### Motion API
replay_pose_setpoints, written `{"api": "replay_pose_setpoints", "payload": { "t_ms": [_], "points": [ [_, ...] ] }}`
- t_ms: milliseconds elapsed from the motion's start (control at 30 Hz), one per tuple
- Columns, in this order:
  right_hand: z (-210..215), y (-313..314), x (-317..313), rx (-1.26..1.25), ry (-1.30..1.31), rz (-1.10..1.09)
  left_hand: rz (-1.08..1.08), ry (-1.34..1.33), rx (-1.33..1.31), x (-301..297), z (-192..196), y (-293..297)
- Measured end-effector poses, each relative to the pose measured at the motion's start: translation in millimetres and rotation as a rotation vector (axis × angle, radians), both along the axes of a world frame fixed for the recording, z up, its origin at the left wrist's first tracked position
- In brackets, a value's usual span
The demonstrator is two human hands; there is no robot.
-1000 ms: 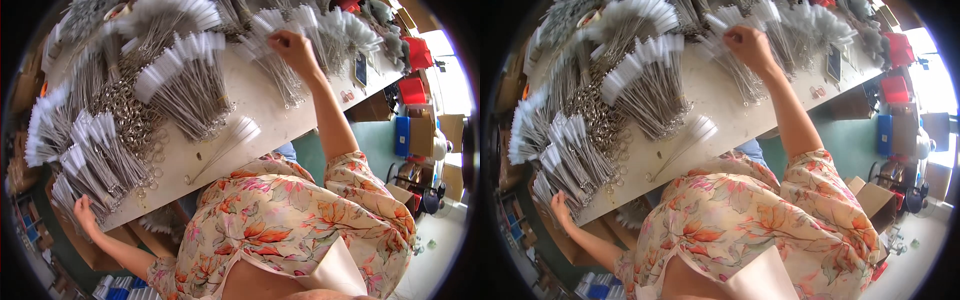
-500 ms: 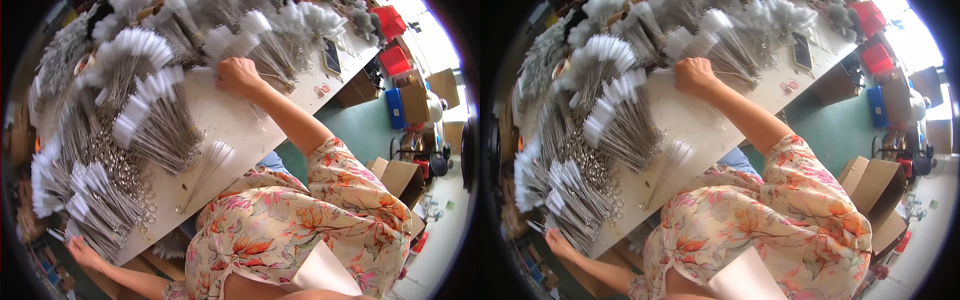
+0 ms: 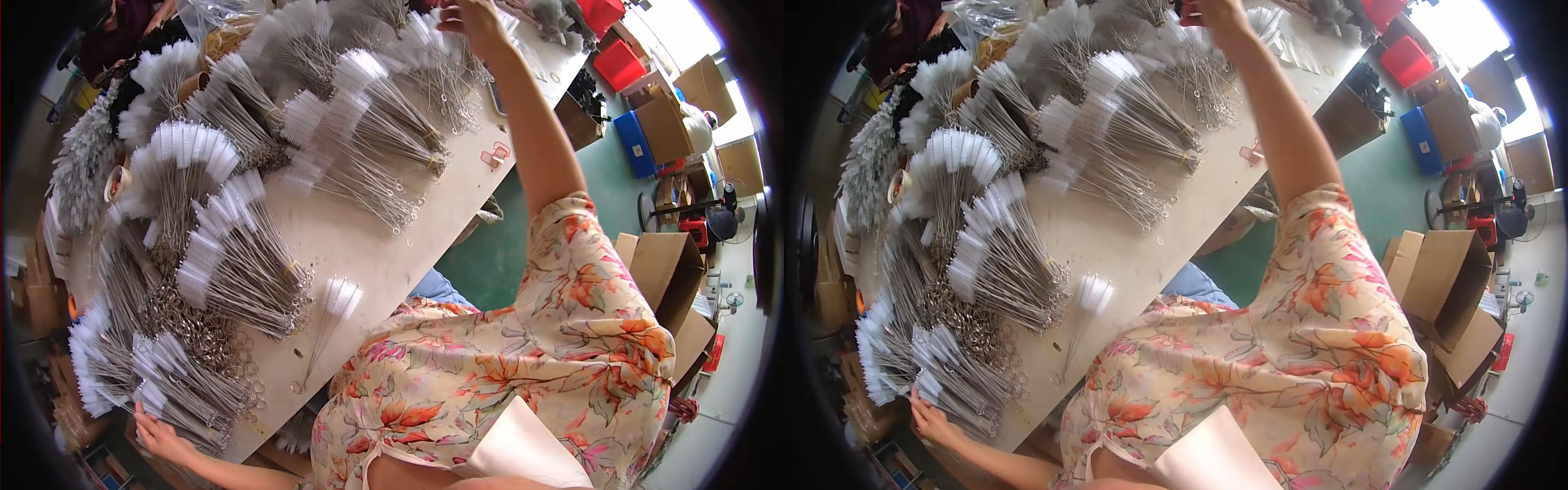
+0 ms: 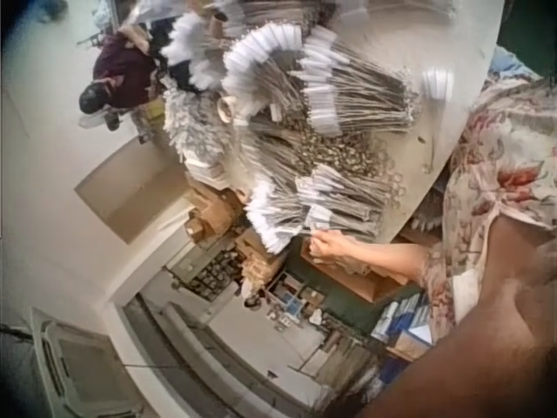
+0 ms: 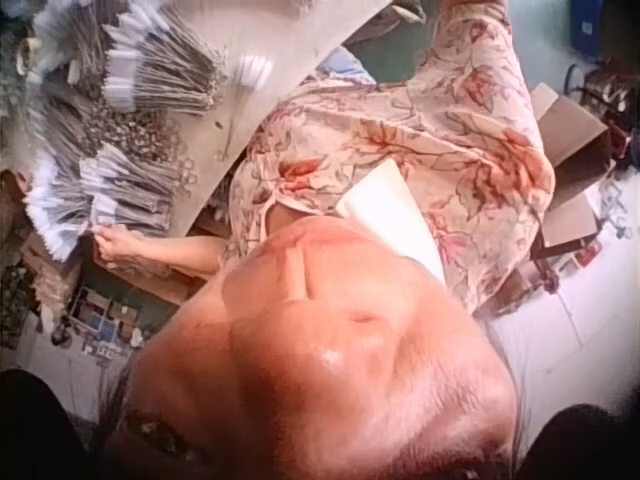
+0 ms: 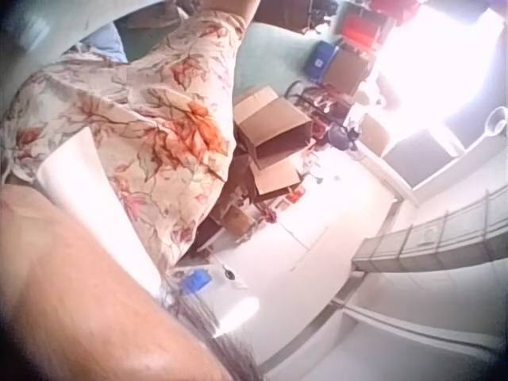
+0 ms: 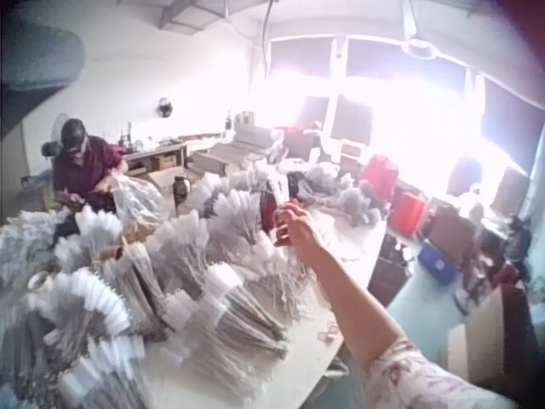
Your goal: Assembling small white wire brushes onto metal rings at a production workstation.
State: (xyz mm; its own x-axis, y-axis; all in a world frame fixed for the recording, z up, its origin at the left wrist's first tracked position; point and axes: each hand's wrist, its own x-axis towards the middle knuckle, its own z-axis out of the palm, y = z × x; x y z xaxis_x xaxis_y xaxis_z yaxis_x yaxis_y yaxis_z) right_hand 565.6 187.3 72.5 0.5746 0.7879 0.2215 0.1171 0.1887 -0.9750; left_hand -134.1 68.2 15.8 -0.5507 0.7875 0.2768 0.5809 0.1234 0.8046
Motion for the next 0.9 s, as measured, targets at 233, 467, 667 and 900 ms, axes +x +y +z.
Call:
{"api": "replay_pose_setpoints", "payload": {
  "t_ms": [233,467,667,900],
  "points": [
    [-63,31,79,-0.487,-0.174,-0.069,-0.028,-0.31,-0.014,29,-17,-13],
    [-5,9,104,0.134,0.736,0.784,-0.09,-0.401,0.01,61,-13,-11],
    [-34,29,133,-0.622,-0.76,-0.17,-0.07,-0.423,-0.03,64,-24,-14],
    [-97,30,105,-0.689,-0.869,-0.044,-0.101,-0.468,-0.055,78,-28,-16]
  ]
}}
